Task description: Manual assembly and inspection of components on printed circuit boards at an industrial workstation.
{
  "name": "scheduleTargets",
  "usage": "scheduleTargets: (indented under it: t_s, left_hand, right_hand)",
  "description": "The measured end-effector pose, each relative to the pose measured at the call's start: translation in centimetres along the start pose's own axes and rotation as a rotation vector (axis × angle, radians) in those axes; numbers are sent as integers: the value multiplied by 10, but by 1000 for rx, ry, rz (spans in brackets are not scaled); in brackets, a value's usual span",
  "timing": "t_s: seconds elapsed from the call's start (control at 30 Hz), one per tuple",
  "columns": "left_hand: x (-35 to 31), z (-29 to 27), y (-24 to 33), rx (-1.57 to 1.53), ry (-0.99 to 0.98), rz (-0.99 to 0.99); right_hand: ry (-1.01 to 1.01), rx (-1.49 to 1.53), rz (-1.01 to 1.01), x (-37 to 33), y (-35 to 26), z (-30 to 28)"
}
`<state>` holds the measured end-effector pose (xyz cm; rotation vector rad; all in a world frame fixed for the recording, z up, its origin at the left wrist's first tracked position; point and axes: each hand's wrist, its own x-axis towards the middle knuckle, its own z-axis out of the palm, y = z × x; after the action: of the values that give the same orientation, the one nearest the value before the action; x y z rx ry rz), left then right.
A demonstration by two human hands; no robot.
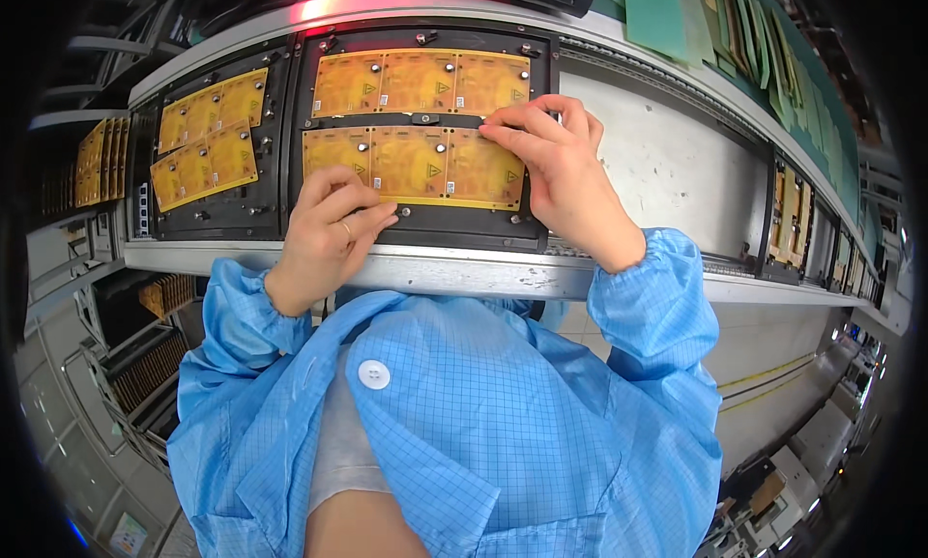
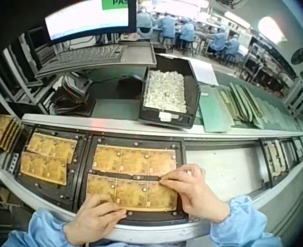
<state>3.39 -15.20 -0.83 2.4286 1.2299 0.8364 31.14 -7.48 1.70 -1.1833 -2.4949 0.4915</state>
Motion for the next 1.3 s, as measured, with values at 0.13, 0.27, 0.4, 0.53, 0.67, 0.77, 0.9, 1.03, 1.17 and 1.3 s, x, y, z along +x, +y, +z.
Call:
scheduleTargets:
  t_s: [0.13, 0.27, 0.4, 0.53, 0.67, 0.77, 0.9, 1.03, 1.17, 1.3]
  left_hand:
    - [-4, -6, 5, 2, 57, -31]
    - [-22, -26, -6, 186, 127, -242]
    - [-37, -28, -5, 286, 108, -278]
    - [-38, -29, -2, 353, 112, -301]
    - [-40, -37, 9, 342, 78, -353]
    - [-18, -37, 23, 339, 108, -401]
    - [24, -23, 30, 180, -123, -237]
    - [28, -12, 25, 225, -207, -163]
    - [63, -15, 7, 231, -111, -92]
    - [83, 1, -18, 275, -82, -48]
  right_hand:
    - [-13, 20, 10, -4, 0, 0]
    - [52, 7, 72, -11, 3, -11]
    - [133, 24, 176, -20, 11, -21]
    - [166, -23, 172, -17, 19, -21]
    - [158, -1, 177, -26, 20, -22]
    - [173, 15, 178, -23, 17, -22]
    - [162, -7, 102, -7, 17, -26]
    - [153, -132, 126, -3, 18, -26]
    - [113, -289, 65, 3, 24, -25]
    - [172, -328, -38, 10, 23, -22]
